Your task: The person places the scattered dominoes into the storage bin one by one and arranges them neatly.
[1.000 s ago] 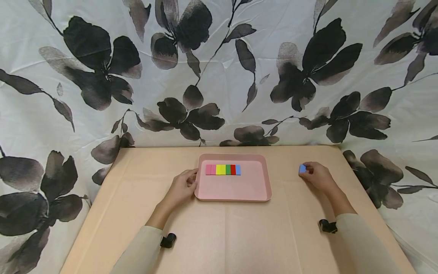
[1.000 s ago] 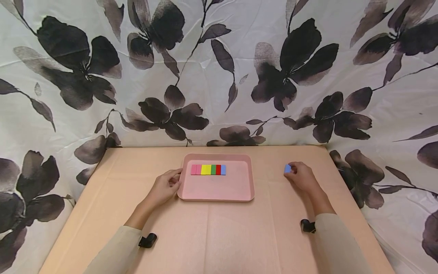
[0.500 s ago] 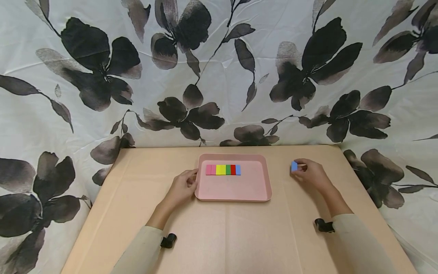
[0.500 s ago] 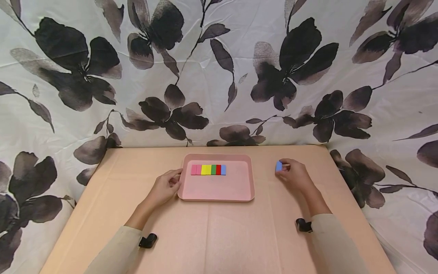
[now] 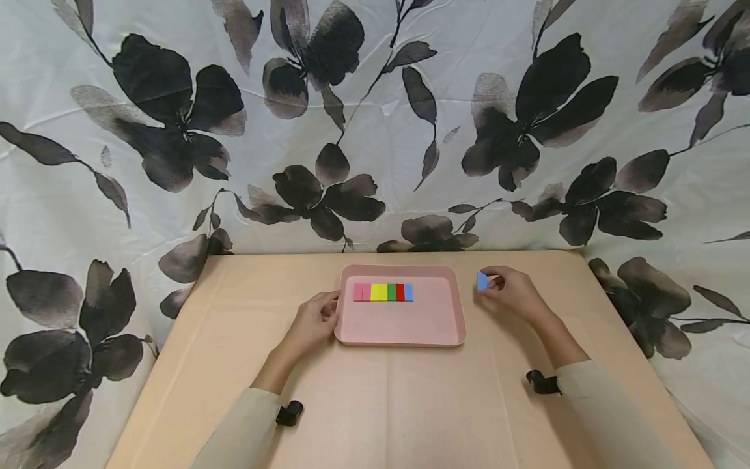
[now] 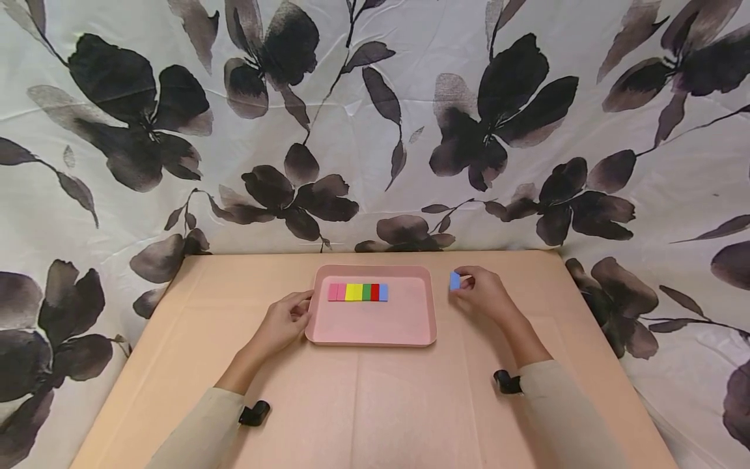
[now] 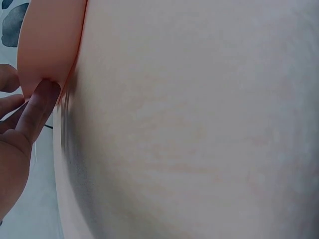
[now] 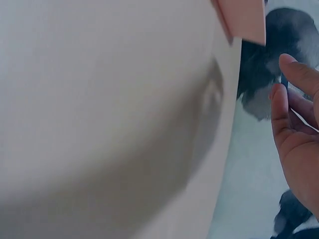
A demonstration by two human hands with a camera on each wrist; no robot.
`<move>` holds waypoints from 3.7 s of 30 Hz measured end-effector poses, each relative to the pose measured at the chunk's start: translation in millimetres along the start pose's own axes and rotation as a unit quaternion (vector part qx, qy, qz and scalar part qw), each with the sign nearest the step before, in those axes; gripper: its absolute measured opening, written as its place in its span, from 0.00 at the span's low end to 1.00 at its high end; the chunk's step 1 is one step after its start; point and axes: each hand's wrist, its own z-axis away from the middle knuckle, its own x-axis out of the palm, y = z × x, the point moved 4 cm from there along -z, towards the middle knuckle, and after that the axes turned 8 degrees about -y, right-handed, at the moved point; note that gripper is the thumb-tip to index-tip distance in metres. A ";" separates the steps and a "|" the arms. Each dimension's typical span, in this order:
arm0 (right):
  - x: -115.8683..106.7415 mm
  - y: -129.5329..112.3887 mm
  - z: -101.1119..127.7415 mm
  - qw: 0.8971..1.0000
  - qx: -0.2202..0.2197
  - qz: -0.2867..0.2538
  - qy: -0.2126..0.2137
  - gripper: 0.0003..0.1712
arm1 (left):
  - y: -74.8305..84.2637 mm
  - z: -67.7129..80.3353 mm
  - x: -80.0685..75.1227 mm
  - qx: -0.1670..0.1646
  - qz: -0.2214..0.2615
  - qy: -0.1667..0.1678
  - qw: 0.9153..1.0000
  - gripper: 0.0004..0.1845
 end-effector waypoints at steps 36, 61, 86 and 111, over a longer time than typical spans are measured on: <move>77.9 -98.4 -30.5 0.996 -0.002 0.024 -0.086 0.25 | 2.4 16.1 -5.8 -0.004 0.009 -0.021 1.000 0.27; 100.1 -97.0 -40.1 0.996 -0.017 0.049 -0.078 0.19 | 5.7 17.4 -4.6 0.001 0.007 -0.018 1.000 0.27; 111.5 -91.5 -38.0 0.996 0.017 0.026 -0.088 0.26 | 4.0 15.9 -3.9 0.007 0.005 -0.013 1.000 0.27; 111.2 -93.0 -37.1 0.995 0.018 0.019 -0.096 0.29 | 5.8 17.5 -4.5 -0.001 0.011 -0.008 1.000 0.27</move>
